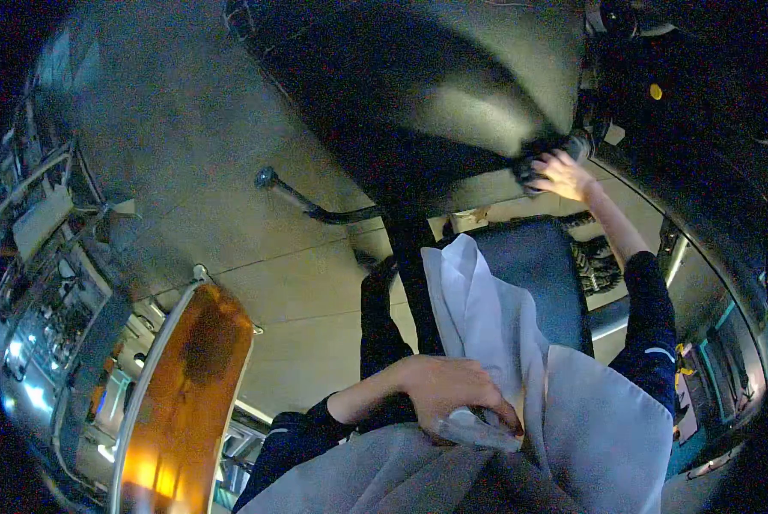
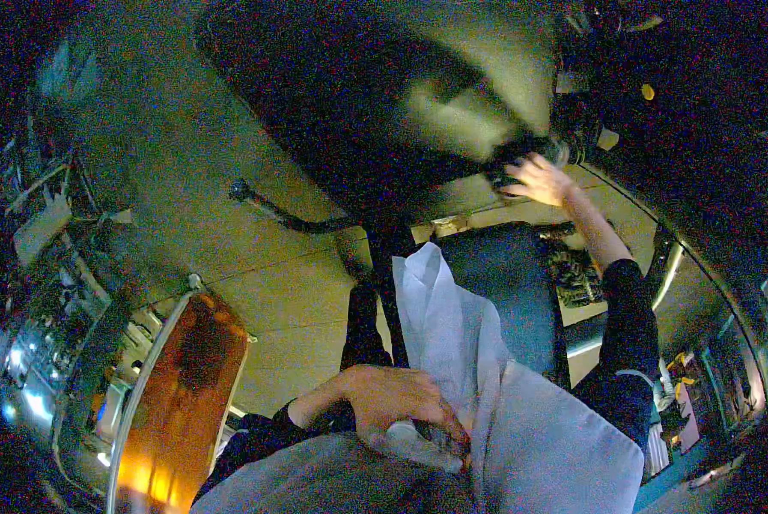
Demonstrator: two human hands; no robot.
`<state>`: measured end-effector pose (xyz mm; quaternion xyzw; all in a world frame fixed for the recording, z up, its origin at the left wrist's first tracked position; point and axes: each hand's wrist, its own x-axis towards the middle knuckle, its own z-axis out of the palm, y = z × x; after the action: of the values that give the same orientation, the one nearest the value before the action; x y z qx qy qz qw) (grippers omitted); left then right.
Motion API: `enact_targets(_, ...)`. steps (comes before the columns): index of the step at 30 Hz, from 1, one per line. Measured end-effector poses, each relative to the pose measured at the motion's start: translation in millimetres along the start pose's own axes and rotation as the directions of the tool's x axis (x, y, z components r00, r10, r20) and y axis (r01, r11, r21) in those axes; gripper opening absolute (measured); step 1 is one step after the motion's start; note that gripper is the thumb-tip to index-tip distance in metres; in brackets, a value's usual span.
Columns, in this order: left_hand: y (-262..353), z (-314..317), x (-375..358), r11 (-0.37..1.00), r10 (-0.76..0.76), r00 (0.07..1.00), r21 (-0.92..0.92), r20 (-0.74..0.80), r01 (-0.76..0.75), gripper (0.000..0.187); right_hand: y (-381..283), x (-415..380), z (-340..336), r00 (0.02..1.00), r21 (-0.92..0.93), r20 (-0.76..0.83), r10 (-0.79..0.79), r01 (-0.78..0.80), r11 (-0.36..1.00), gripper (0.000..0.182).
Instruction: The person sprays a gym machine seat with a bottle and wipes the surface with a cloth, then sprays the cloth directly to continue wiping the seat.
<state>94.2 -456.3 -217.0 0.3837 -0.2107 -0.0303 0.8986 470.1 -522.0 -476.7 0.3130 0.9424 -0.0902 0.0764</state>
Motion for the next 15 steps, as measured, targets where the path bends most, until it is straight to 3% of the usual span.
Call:
enact_targets(2,3,0,-4,0.999,-0.022,0.999,0.033,0.043,0.021,0.078,-12,55,-5,0.993,0.055,0.029,-0.110,0.109,0.993,0.042)
enact_targets(3,4,0,-7,0.998,-0.035,0.997,0.051,0.067,0.032,0.077,-25,89,19,0.991,0.247,0.001,-0.136,0.131,0.960,0.043)
enact_targets(4,3,3,-11,0.999,-0.010,0.999,0.043,0.044,0.008,0.078,-38,134,-6,0.984,0.166,-0.033,-0.173,0.176,0.970,0.043)
enact_targets(6,-1,9,-22,0.999,0.034,0.999,0.026,-0.012,-0.034,0.081,-74,212,-11,0.927,0.180,-0.353,-0.126,0.200,0.963,0.039)
enact_targets(8,0,11,-31,1.000,0.012,0.997,-0.022,-0.073,-0.014,0.080,-113,283,-23,0.941,0.254,-0.333,-0.069,0.159,0.954,0.036)
enact_targets(11,14,5,-41,0.996,-0.086,0.993,-0.036,-0.086,0.083,0.081,-145,325,-25,0.930,0.235,-0.367,0.024,0.068,0.970,0.033)
enact_targets(15,15,9,-46,0.993,-0.055,0.987,0.099,-0.152,0.071,0.078,-119,302,-38,0.933,0.330,-0.345,-0.099,0.219,0.918,0.029)
